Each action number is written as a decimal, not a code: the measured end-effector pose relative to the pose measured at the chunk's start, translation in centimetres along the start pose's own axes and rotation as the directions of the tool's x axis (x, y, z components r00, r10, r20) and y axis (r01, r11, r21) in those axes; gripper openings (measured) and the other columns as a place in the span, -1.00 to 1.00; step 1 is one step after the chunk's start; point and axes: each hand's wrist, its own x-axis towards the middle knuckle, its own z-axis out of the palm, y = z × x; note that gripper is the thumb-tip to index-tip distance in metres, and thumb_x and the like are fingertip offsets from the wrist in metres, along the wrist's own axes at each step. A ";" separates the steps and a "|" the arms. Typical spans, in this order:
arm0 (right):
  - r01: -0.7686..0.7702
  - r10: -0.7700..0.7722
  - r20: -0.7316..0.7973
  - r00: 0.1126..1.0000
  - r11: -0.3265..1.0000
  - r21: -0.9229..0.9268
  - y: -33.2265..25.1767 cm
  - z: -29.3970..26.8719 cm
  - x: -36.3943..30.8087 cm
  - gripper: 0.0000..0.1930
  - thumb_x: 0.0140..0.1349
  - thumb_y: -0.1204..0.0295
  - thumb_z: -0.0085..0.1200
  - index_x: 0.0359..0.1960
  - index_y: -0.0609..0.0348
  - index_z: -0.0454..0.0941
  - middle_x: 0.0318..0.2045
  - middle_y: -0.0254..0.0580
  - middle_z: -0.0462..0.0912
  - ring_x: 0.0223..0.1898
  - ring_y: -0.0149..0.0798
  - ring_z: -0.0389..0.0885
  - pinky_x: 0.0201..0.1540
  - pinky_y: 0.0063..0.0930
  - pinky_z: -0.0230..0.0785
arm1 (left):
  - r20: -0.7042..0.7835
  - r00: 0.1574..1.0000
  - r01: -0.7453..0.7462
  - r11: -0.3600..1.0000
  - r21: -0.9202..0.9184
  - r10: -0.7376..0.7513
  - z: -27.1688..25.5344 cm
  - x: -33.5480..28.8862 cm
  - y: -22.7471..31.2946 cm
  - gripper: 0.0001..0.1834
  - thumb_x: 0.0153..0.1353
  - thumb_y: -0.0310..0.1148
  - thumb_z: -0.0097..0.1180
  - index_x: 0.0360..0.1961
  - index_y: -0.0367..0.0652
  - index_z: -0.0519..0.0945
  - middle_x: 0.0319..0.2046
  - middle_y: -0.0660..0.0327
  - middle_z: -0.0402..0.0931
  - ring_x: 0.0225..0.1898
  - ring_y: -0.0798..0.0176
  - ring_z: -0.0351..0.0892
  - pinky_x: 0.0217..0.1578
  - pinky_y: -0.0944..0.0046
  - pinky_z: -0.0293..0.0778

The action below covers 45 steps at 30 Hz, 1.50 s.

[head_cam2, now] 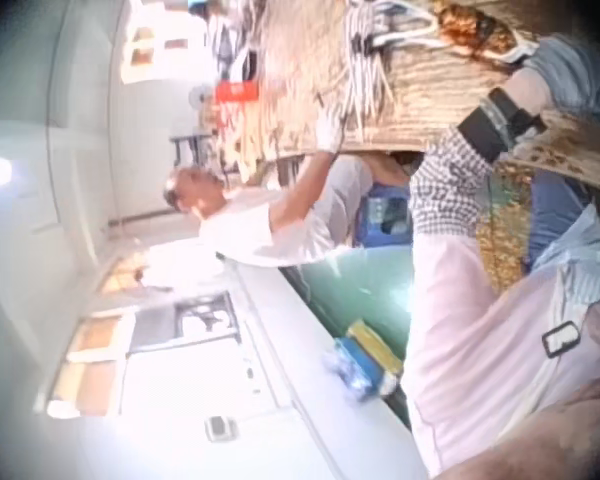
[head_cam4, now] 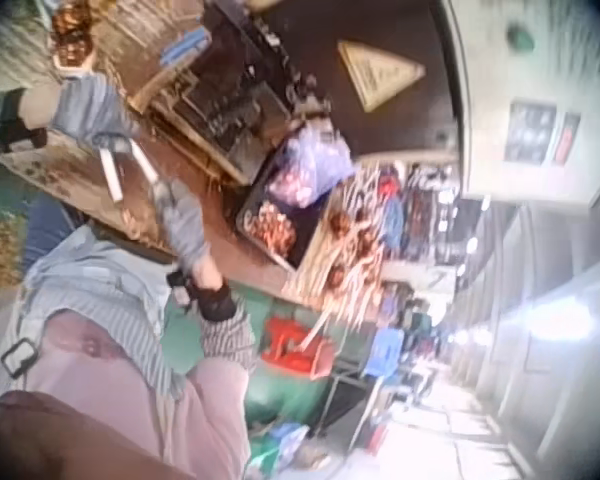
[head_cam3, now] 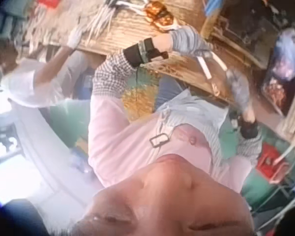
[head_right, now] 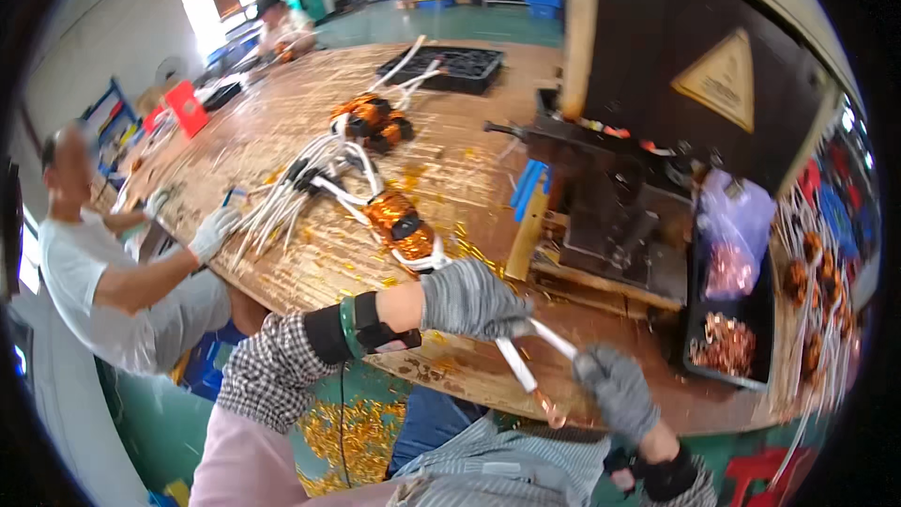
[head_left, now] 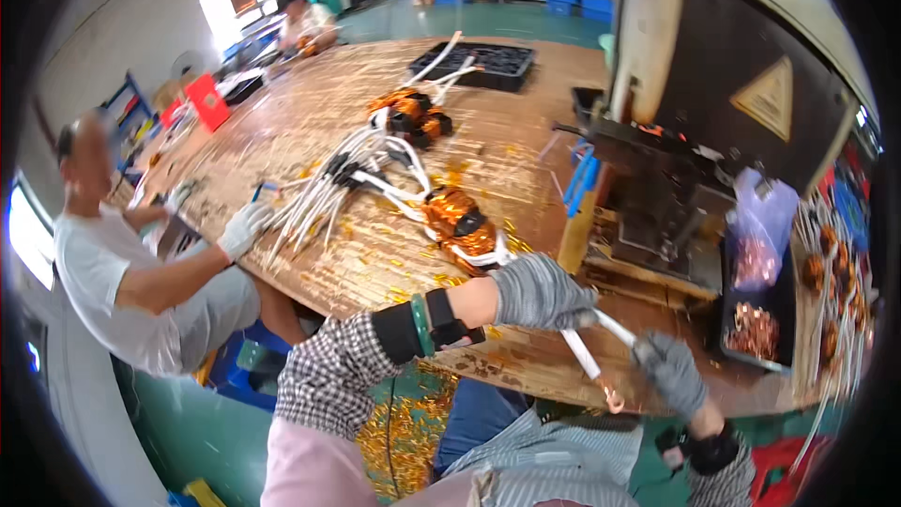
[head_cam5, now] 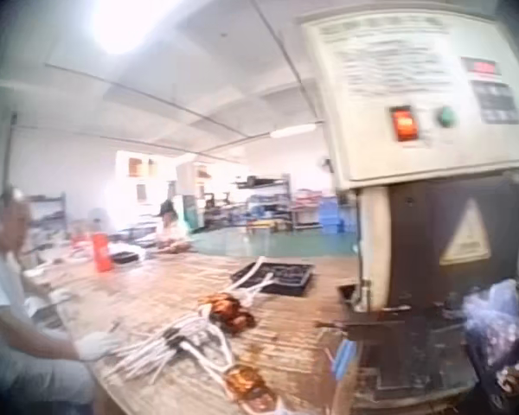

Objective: Assemble copper terminals onto the wiring of motor stator components using a pressing machine.

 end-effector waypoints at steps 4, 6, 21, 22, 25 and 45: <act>-0.059 0.061 -0.033 0.998 0.996 0.063 -0.4 1.2 -1.5 -0.66 0.21 0.20 -0.05 -0.53 0.25 0.49 -0.70 -0.17 0.41 -0.62 -0.31 0.39 -0.50 -0.44 0.23 | -0.041 0.999 -0.017 1.000 -0.023 0.016 -0.4 -1.1 0.2 -0.70 0.19 -0.02 -0.09 -0.48 0.01 0.44 -0.77 0.18 0.38 -0.74 0.05 0.43 -0.74 0.11 0.29; -0.060 0.061 -0.076 0.995 0.998 0.018 -0.5 1.5 -1.3 -0.65 0.20 0.19 -0.03 -0.54 0.26 0.49 -0.71 -0.20 0.42 -0.63 -0.35 0.38 -0.51 -0.46 0.23 | -0.012 1.000 -0.028 0.998 -0.049 0.028 -0.1 -0.9 -0.4 -0.70 0.18 -0.02 -0.08 -0.50 0.02 0.44 -0.77 0.18 0.37 -0.74 0.05 0.43 -0.74 0.11 0.29; -0.169 0.162 0.045 0.986 0.953 0.252 -0.6 2.0 0.0 -0.59 0.20 0.07 -0.01 -0.55 0.19 0.47 -0.80 -0.43 0.33 -0.75 -0.56 0.22 -0.67 -0.63 0.03 | -0.403 0.913 0.193 0.938 0.287 -0.065 -3.8 -6.1 -4.4 -0.60 0.05 0.03 0.03 -0.29 -0.06 0.56 -0.19 0.08 0.46 -0.12 0.04 0.44 -0.07 0.05 0.31; -0.109 0.105 0.035 0.994 0.984 0.139 -0.6 1.9 0.2 -0.57 0.18 0.04 -0.01 -0.55 0.20 0.48 -0.80 -0.43 0.33 -0.74 -0.55 0.23 -0.66 -0.62 0.05 | -0.451 0.878 0.311 0.909 0.278 -0.163 -4.4 -7.5 -5.5 -0.59 0.04 0.03 0.05 -0.27 -0.06 0.57 -0.15 0.06 0.45 -0.11 0.04 0.43 -0.06 0.06 0.29; -0.184 0.162 0.183 0.970 0.977 0.109 -0.3 -0.5 -1.6 -0.65 0.20 0.13 -0.03 -0.32 0.22 0.52 -0.55 -0.29 0.50 -0.52 -0.42 0.42 -0.45 -0.50 0.26 | -0.355 0.851 0.467 0.867 0.175 -0.387 -4.6 -7.0 -7.1 -0.67 0.00 -0.04 0.07 -0.44 -0.08 0.58 -0.35 0.08 0.49 -0.25 0.04 0.45 -0.17 0.10 0.33; 0.195 -0.149 0.152 0.977 0.913 -0.358 -5.6 -5.1 1.8 -0.43 0.10 -0.05 0.04 -0.16 0.29 0.48 -0.37 -0.07 0.57 -0.31 -0.25 0.55 -0.27 -0.43 0.39 | -0.557 0.747 0.431 0.902 -0.010 -0.363 -2.8 -7.9 -8.7 -0.74 0.02 -0.16 0.11 -0.41 -0.13 0.59 -0.39 0.14 0.50 -0.32 0.01 0.45 -0.27 0.10 0.37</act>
